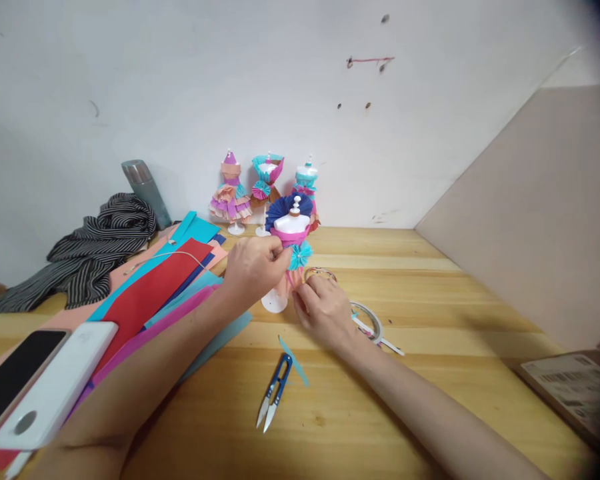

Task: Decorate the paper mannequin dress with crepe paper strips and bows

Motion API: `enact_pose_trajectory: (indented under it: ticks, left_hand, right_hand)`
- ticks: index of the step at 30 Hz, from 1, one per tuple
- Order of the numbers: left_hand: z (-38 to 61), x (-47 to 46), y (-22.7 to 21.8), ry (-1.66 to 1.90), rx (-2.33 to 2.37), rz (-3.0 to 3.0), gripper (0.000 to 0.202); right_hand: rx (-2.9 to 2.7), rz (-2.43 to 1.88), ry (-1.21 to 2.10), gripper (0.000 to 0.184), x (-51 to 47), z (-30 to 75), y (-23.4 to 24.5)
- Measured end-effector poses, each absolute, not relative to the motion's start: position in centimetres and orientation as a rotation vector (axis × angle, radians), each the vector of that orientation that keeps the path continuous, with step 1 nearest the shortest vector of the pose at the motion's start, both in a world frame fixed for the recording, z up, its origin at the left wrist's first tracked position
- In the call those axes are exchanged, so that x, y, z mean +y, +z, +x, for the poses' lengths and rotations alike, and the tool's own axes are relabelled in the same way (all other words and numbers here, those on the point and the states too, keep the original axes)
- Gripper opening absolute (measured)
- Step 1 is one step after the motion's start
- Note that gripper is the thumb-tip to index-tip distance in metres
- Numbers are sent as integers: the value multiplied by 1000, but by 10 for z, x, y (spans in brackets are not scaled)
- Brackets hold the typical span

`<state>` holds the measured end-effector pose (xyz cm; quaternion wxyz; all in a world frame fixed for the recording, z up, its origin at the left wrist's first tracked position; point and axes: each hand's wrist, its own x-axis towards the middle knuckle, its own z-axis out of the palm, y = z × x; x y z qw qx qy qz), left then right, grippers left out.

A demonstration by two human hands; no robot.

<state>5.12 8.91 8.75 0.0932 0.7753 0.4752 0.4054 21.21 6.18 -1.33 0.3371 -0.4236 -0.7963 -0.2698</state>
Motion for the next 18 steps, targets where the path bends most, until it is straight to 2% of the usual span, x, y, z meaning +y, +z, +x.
enact_pose_trajectory:
  ticks: [8, 18]
  left_hand:
    - [51, 90, 85, 1201, 1408, 2290, 36]
    - [50, 91, 85, 1231, 1377, 2296, 37]
  right_hand:
    - [-2043, -1200, -689, 21, 62, 210, -13]
    - [-2090, -1083, -693, 21, 61, 206, -18]
